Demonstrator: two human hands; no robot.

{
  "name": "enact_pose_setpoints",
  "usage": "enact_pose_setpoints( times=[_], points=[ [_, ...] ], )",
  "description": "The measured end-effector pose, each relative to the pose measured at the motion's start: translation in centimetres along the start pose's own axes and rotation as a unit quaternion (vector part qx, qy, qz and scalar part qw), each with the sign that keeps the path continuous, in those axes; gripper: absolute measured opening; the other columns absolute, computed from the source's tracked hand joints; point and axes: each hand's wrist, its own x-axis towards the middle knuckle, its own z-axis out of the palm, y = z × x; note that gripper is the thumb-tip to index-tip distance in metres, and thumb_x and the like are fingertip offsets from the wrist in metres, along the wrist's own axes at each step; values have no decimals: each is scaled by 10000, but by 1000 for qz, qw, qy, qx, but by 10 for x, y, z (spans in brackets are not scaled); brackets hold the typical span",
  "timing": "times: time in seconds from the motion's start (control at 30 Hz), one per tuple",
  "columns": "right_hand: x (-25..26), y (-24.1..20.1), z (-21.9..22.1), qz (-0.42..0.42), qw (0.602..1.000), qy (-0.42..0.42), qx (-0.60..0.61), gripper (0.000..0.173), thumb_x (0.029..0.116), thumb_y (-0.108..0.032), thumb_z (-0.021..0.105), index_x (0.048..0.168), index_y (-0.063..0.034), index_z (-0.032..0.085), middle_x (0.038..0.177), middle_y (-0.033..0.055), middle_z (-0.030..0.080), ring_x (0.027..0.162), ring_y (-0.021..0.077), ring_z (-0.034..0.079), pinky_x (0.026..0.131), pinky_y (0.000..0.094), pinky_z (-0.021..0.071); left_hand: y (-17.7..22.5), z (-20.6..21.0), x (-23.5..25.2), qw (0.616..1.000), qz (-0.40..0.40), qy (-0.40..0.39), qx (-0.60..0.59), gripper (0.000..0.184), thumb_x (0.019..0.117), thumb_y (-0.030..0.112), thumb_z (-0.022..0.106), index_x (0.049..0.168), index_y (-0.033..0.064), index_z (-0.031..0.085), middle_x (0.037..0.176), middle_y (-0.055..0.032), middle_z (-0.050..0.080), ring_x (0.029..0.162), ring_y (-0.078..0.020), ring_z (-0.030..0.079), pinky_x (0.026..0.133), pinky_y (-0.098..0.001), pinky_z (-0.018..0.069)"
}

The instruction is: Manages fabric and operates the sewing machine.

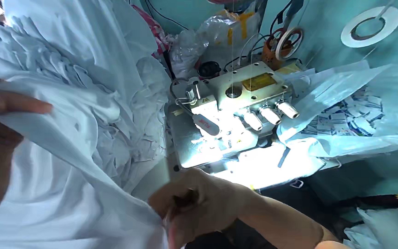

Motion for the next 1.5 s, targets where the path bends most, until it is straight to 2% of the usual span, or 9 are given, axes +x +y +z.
enact_pose_setpoints(
  times=[0.1, 0.2, 0.37, 0.53, 0.73, 0.9, 1.03, 1.33, 1.5],
  points=[
    [-36, 17, -20, 24, 1000, -5, 4, 100, 957, -25, 632, 882, 37, 612, 763, -19, 610, 716, -68, 538, 646, 105, 428, -44, 14, -26, 979, 186, -87, 2, 302, 1062, 195, 540, 1344, 101, 596, 1410, -3, 564, 1317, -83, 518, 1072, -227, 438],
    [-71, 30, -27, 87, 990, 104, 19, 70, 887, -6, 714, 862, -66, 690, 785, -109, 683, 723, -99, 594, 657, 100, 489, 12, 91, 6, 990, 88, -15, -112, 111, 1016, 329, 615, 1077, 262, 680, 1157, 168, 700, 1180, -37, 632, 1134, -327, 451],
    [-118, 25, -38, 170, 962, 214, -18, 113, 857, -25, 734, 849, -134, 705, 754, -126, 690, 671, -72, 626, 620, 124, 535, -8, 176, 23, 957, 65, -43, -278, 95, 984, 320, 678, 993, 231, 707, 916, 197, 670, 781, 87, 620, 687, -98, 529],
    [-164, 30, -50, 250, 920, 301, 18, 174, 899, -194, 758, 795, -264, 636, 656, -176, 593, 545, -107, 507, 502, 82, 426, -23, 233, 15, 952, -6, -116, -283, 145, 793, -32, 707, 874, 86, 685, 788, 101, 666, 708, 84, 600, 635, -99, 511],
    [-165, 42, -49, 271, 891, 364, 2, 135, 926, -143, 703, 820, -226, 703, 618, -158, 582, 476, -105, 439, 434, 80, 355, -23, 244, 13, 939, -89, -159, -292, 192, 829, -59, 631, 840, 131, 654, 667, 121, 587, 566, 83, 507, 508, -82, 416],
    [-158, 59, -44, 166, 896, 357, -206, 74, 909, -83, 680, 848, -86, 722, 840, -91, 669, 698, -98, 565, 623, 59, 477, -25, 245, 11, 976, -43, -131, -166, 73, 775, 46, 703, 759, 92, 649, 960, 29, 649, 883, 29, 604, 769, -118, 503],
    [-161, 64, -44, 124, 884, 361, -269, 88, 910, -100, 688, 840, -54, 716, 833, -53, 643, 748, -86, 555, 665, 55, 461, -23, 252, 7, 990, -61, -111, -70, 73, 787, 118, 706, 736, 87, 665, 1090, -57, 667, 1038, -145, 601, 906, -344, 463],
    [-162, 66, -44, 126, 882, 368, -269, 71, 883, -92, 703, 819, -66, 719, 765, -72, 633, 690, -96, 540, 622, 51, 444, -16, 252, 6, 982, -131, -120, -58, 24, 850, 78, 696, 831, 66, 703, 1182, -67, 646, 1122, -175, 579, 953, -382, 465],
    [-169, 64, -44, 88, 893, 321, -301, 92, 876, -83, 677, 795, -42, 660, 747, -28, 625, 675, -82, 531, 607, 50, 426, -11, 247, 9, 981, -118, -153, 1, 141, 765, 137, 777, 698, 74, 670, 1080, -96, 676, 1015, -255, 612, 850, -498, 466]
  ],
)
